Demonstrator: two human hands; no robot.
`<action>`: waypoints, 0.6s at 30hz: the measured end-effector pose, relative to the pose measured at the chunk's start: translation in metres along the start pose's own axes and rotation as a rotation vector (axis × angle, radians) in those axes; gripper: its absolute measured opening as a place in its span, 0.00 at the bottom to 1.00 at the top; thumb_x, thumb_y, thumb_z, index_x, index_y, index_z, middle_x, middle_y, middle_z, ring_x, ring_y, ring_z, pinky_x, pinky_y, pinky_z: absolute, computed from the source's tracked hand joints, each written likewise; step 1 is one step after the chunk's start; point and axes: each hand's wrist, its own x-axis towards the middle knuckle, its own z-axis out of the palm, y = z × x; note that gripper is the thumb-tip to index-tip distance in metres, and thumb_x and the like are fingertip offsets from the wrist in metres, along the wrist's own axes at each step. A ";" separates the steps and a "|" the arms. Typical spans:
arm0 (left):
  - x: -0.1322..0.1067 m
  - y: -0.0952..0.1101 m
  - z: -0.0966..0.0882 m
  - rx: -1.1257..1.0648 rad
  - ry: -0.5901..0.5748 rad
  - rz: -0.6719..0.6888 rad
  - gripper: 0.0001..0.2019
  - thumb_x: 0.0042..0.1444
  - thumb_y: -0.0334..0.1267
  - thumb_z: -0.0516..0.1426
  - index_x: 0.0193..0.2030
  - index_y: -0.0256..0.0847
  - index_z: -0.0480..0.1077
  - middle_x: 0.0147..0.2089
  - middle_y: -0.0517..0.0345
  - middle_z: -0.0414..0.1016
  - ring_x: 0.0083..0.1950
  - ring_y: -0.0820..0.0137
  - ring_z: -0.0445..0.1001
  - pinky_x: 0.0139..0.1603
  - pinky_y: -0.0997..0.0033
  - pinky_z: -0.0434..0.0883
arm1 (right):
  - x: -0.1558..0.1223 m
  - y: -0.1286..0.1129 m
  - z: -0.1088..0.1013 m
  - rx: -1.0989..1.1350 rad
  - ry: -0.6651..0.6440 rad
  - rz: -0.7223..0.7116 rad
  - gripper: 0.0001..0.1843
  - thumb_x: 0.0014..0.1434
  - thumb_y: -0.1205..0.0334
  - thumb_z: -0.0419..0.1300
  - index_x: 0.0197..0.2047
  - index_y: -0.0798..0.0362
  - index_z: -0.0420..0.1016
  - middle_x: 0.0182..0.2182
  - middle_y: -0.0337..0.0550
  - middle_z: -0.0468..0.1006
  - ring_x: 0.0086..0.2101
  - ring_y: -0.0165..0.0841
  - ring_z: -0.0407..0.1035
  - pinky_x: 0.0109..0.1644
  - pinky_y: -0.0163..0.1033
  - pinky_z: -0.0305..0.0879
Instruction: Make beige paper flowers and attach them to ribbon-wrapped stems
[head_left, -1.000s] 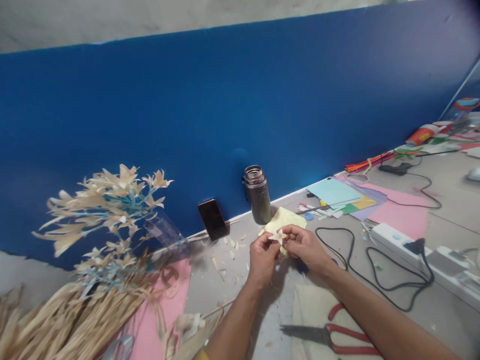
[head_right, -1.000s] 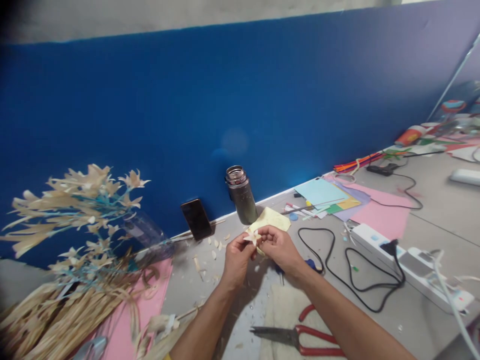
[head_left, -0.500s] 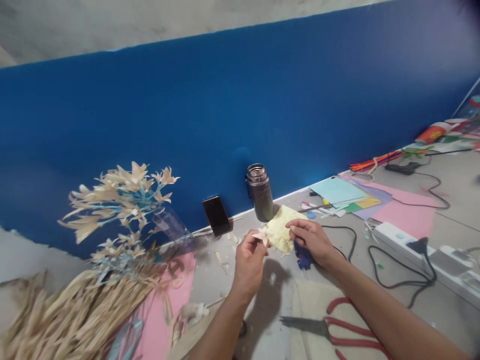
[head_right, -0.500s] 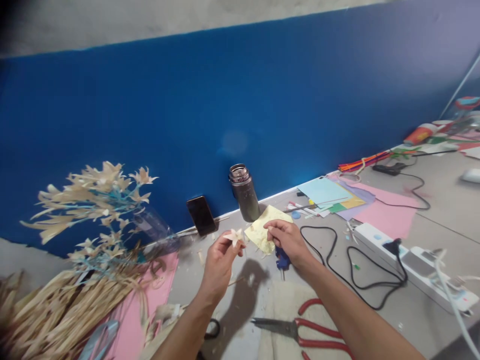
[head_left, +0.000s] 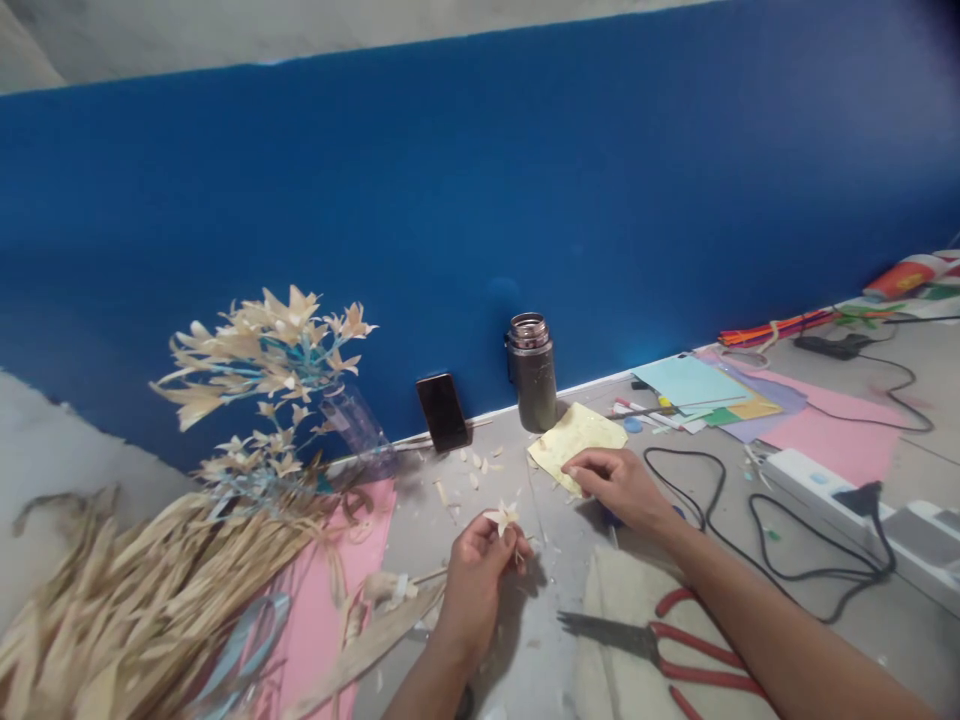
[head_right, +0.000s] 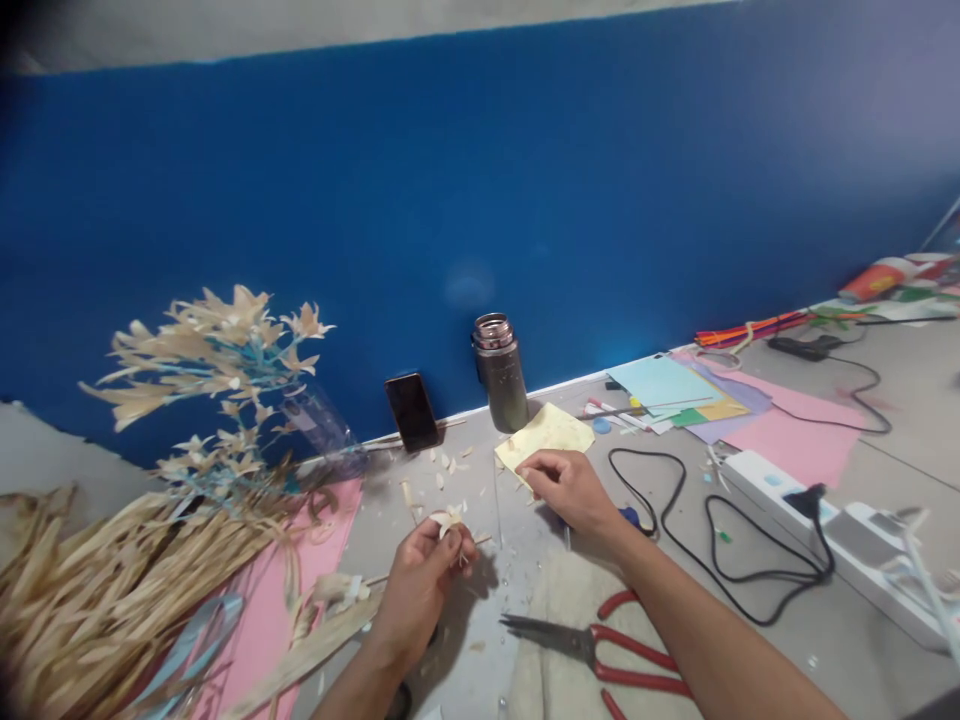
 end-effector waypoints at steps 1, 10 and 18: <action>0.000 -0.002 0.000 0.020 -0.002 0.010 0.18 0.48 0.50 0.68 0.30 0.38 0.70 0.28 0.56 0.74 0.29 0.72 0.69 0.30 0.72 0.66 | -0.001 0.000 0.001 -0.040 -0.007 -0.027 0.09 0.55 0.59 0.61 0.26 0.52 0.79 0.21 0.38 0.75 0.25 0.32 0.66 0.31 0.37 0.61; -0.003 -0.005 0.004 0.183 0.011 0.174 0.11 0.53 0.44 0.63 0.29 0.39 0.71 0.26 0.57 0.73 0.28 0.73 0.66 0.31 0.72 0.64 | -0.006 0.005 0.004 -0.367 -0.040 -0.233 0.16 0.65 0.58 0.53 0.28 0.51 0.76 0.22 0.39 0.76 0.26 0.33 0.69 0.33 0.37 0.62; -0.005 -0.006 0.008 0.152 -0.007 0.155 0.08 0.51 0.40 0.62 0.30 0.40 0.70 0.26 0.59 0.71 0.28 0.73 0.65 0.30 0.74 0.63 | -0.007 0.018 0.006 -0.477 -0.069 -0.384 0.12 0.63 0.63 0.54 0.39 0.50 0.80 0.32 0.42 0.84 0.32 0.36 0.77 0.36 0.37 0.66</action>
